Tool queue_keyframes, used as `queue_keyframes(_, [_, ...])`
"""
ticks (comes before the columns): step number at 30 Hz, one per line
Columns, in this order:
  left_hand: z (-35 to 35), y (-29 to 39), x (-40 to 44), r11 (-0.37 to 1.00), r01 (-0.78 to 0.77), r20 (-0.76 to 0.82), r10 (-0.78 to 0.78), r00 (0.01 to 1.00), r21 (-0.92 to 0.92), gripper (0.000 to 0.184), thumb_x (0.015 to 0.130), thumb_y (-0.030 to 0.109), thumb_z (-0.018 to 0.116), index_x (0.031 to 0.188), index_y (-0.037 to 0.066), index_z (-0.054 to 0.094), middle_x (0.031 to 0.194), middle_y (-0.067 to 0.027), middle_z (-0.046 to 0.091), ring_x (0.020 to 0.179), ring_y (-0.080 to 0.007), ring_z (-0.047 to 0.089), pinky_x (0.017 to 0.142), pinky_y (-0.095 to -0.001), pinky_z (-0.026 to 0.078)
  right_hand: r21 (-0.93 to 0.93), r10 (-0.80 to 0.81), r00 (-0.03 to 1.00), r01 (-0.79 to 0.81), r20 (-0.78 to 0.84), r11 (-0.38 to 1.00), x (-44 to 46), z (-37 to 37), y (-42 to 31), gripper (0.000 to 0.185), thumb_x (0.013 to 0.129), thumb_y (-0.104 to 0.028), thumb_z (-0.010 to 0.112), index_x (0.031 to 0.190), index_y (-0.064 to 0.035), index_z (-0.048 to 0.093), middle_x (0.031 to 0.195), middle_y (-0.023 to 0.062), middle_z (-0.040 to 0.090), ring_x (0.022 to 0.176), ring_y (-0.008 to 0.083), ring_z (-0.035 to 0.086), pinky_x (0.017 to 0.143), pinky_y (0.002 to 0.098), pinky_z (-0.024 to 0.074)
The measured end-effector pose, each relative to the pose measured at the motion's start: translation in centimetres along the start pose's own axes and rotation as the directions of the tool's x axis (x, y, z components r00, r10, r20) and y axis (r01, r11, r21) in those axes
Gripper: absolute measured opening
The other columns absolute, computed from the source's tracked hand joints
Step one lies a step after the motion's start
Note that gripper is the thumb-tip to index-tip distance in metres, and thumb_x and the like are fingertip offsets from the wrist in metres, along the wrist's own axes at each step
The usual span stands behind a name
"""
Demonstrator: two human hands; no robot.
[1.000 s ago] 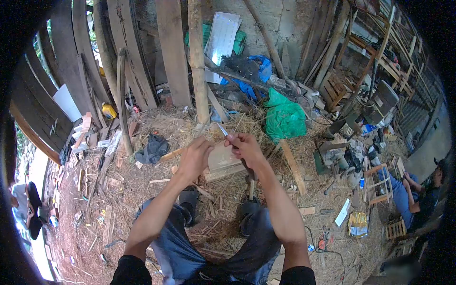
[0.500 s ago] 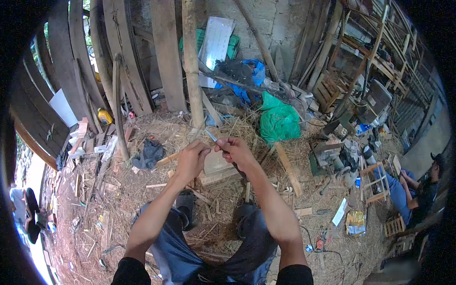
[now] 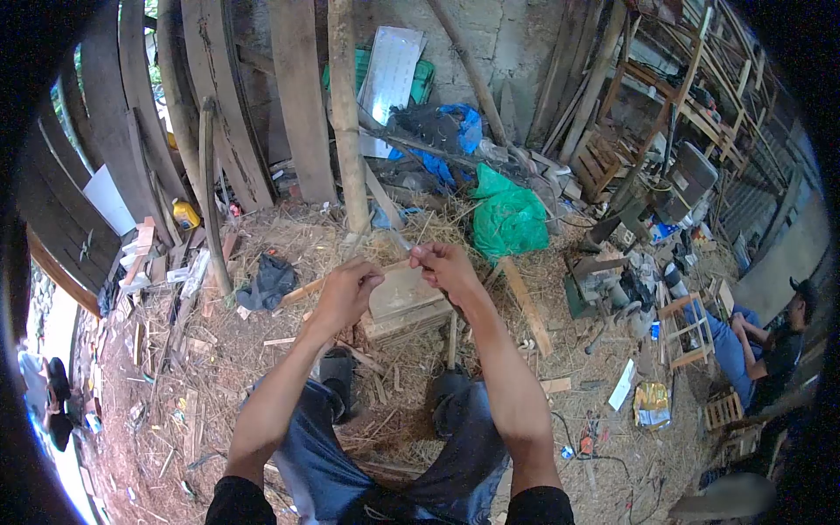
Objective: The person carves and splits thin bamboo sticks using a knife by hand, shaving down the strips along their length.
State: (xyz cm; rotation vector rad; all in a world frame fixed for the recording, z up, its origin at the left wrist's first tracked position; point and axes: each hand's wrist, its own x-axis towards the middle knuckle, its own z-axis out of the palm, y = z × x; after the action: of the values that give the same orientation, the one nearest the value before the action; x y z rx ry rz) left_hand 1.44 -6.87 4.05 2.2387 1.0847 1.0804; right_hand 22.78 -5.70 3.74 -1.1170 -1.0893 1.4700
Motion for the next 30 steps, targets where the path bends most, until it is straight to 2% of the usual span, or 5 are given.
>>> queue_keyframes(17, [-5.1, -3.1, -0.4, 0.998, -0.029, 0.201, 0.017, 0.979, 0.058, 0.009, 0.079, 0.006, 0.062, 0.087, 0.002, 0.064, 0.083, -0.0135, 0.058, 0.081, -0.0363, 0.057, 0.072, -0.0429, 0.045, 0.073, -0.08, 0.953, 0.105, -0.292, 0.992, -0.7, -7.9, -0.6, 0.017, 0.09, -0.019, 0.059, 0.086, -0.0024, 0.062, 0.075, 0.0012, 0.059, 0.048, 0.0044, 0.038, 0.04, 0.0194, 0.0262])
queue_keyframes(20, [-5.5, -4.2, -0.4, 0.989, -0.074, 0.187, 0.049, 0.981, 0.129, 0.009, 0.079, 0.008, 0.063, 0.087, 0.003, 0.064, 0.083, -0.0139, 0.058, 0.081, -0.0362, 0.058, 0.071, -0.0426, 0.045, 0.095, -0.137, 0.881, 0.201, -0.453, 0.975, -0.9, -10.7, -0.7, 0.016, 0.09, -0.018, 0.059, 0.091, -0.0017, 0.061, 0.077, 0.0029, 0.06, 0.048, 0.0048, 0.038, 0.039, 0.0196, 0.0268])
queue_keyframes(22, [-6.9, -4.5, -0.4, 0.996, 0.058, 0.101, -0.064, 0.993, 0.061, 0.009, 0.079, 0.009, 0.063, 0.085, 0.003, 0.064, 0.084, -0.0138, 0.058, 0.08, -0.036, 0.057, 0.071, -0.0423, 0.045, 0.161, -0.18, 0.8, 0.325, -0.572, 0.932, -1.8, -10.9, -0.8, 0.018, 0.09, -0.018, 0.059, 0.096, -0.0012, 0.06, 0.077, 0.0025, 0.059, 0.048, 0.0047, 0.039, 0.039, 0.0191, 0.0257])
queue_keyframes(26, [-5.9, -3.7, 0.3, 0.993, 0.062, 0.07, -0.07, 0.995, 0.103, 0.009, 0.078, 0.009, 0.064, 0.084, 0.003, 0.064, 0.084, -0.0137, 0.058, 0.079, -0.0351, 0.058, 0.07, -0.0416, 0.045, 0.202, -0.221, 0.945, 0.272, -0.241, 0.941, -2.6, -7.4, -1.0, 0.025, 0.091, -0.02, 0.059, 0.106, -0.0006, 0.057, 0.077, 0.0022, 0.058, 0.047, 0.0046, 0.037, 0.04, 0.0184, 0.0254])
queue_keyframes(30, [-5.5, -3.5, 0.4, 0.997, 0.044, 0.078, -0.049, 0.996, 0.067, 0.009, 0.079, 0.01, 0.064, 0.085, 0.004, 0.065, 0.083, -0.0133, 0.058, 0.077, -0.0341, 0.058, 0.069, -0.0411, 0.044, 0.14, -0.2, 0.975, 0.212, -0.098, 0.967, -3.3, -3.2, -1.9, 0.036, 0.092, -0.019, 0.057, 0.122, -0.0021, 0.05, 0.076, 0.0024, 0.059, 0.047, 0.0041, 0.035, 0.041, 0.0191, 0.0262])
